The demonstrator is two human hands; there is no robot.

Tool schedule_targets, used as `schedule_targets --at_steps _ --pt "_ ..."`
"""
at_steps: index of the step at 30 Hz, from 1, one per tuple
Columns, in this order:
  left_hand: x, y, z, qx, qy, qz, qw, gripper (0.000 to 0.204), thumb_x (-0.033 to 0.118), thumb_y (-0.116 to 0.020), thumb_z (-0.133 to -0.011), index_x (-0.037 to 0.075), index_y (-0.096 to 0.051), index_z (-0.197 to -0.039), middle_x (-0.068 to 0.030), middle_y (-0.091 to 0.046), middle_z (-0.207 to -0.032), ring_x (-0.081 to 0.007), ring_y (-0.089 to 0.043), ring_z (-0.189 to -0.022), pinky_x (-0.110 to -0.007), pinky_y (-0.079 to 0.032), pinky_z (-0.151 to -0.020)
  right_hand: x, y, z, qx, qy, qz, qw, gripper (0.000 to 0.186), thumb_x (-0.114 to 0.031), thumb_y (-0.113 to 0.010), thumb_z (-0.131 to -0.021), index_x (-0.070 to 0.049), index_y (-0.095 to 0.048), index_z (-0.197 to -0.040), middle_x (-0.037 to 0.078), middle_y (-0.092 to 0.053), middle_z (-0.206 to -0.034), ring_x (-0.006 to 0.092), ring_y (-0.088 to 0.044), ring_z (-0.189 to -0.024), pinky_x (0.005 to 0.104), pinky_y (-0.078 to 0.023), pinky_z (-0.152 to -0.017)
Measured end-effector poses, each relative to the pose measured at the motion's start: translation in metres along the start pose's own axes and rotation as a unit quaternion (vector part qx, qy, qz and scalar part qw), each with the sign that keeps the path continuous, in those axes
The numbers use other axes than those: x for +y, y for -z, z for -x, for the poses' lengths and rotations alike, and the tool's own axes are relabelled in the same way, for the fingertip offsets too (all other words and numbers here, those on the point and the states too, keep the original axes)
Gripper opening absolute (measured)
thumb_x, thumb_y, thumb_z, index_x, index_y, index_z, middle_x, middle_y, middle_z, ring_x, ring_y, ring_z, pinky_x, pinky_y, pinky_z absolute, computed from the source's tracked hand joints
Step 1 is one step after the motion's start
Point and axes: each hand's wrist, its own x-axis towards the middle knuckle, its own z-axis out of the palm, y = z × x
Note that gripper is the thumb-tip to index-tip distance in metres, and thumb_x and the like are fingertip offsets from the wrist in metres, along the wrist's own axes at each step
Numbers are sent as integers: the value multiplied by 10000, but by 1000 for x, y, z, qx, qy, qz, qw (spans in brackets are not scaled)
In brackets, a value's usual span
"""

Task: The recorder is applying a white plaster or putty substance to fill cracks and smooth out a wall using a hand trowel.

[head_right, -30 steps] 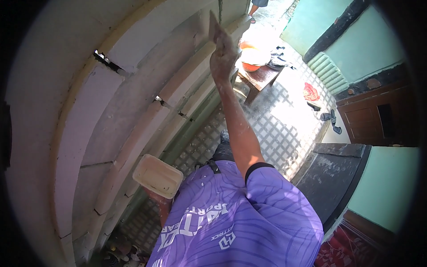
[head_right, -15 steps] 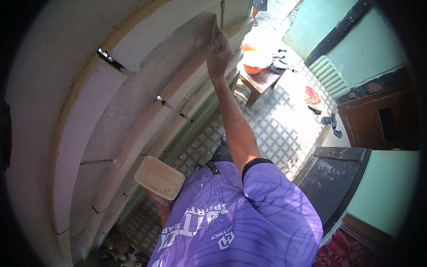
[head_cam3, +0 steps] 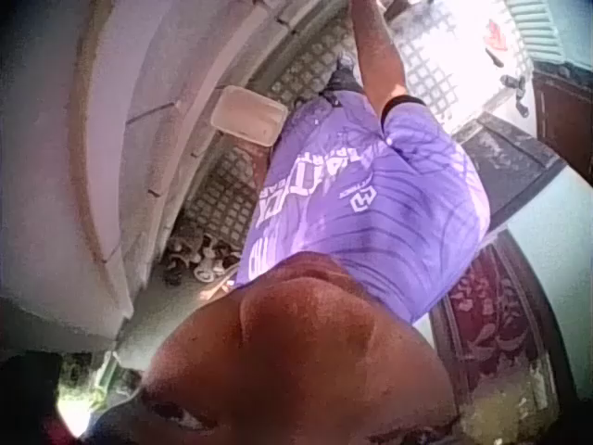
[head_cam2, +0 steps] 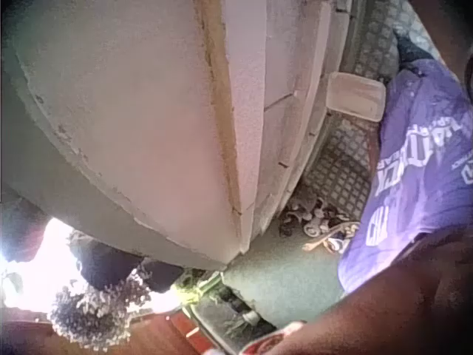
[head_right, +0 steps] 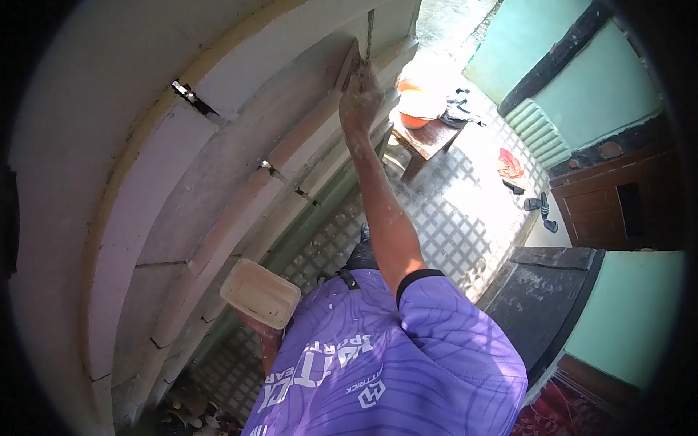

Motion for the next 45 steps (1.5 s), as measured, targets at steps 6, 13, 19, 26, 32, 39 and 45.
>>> schedule_targets --at_steps 6,13,19,26,32,39,45 --pt "0 -1 4 32 5 -24 999 678 612 -256 -979 153 -319 -1473 -127 -477 -1394 -306 -572 -1174 -478 -518 -948 1 -3 -3 58 24 -74 995 246 -7 -537 -901 60 -626 -1121 140 -693 -965 184 -653 -866 297 -512 -786" --pt "3 -4 6 69 2 -54 996 678 615 -259 -978 156 -318 -1473 -124 -473 -1398 -305 -566 -1181 -476 -513 -955 -16 5 14 -6 -31 -90 995 252 -17 -544 -898 53 -619 -1128 144 -694 -991 202 -647 -888 305 -504 -799" --pt "4 -7 15 105 11 -79 991 678 617 -261 -978 159 -317 -1474 -122 -470 -1402 -304 -561 -1188 -474 -508 -962 -36 -4 34 -26 58 -80 995 317 -16 -511 -956 35 -589 -1260 146 -682 -1140 180 -641 -1018 293 -502 -887" --pt "4 -12 16 140 15 -107 984 678 620 -263 -977 162 -316 -1474 -119 -465 -1406 -302 -555 -1195 -472 -503 -969 -51 9 51 -46 53 -92 993 510 152 -426 -845 1 -563 -1313 172 -654 -1213 225 -618 -1151 307 -485 -943" --pt "6 -24 16 162 38 -135 977 678 622 -265 -977 165 -315 -1475 -116 -462 -1409 -301 -550 -1202 -471 -498 -975 -40 -10 49 -66 140 -15 988 371 15 -499 -964 -38 -569 -1325 117 -653 -1241 48 -614 -853 190 -472 -707" --pt "9 -36 18 191 59 -169 965 678 624 -267 -976 168 -313 -1476 -114 -458 -1414 -300 -545 -1209 -469 -493 -982 -48 4 22 -10 141 -56 988 352 17 -518 -957 -28 -591 -1298 125 -670 -1209 28 -573 -768 189 -432 -612" --pt "14 -53 13 190 57 -195 961 681 628 -269 -975 167 -314 -1475 -112 -458 -1413 -298 -544 -1209 -468 -492 -983 -64 8 61 -78 205 -7 976 337 2 -528 -962 -28 -597 -1291 100 -675 -1207 16 -478 -616 195 -368 -500"
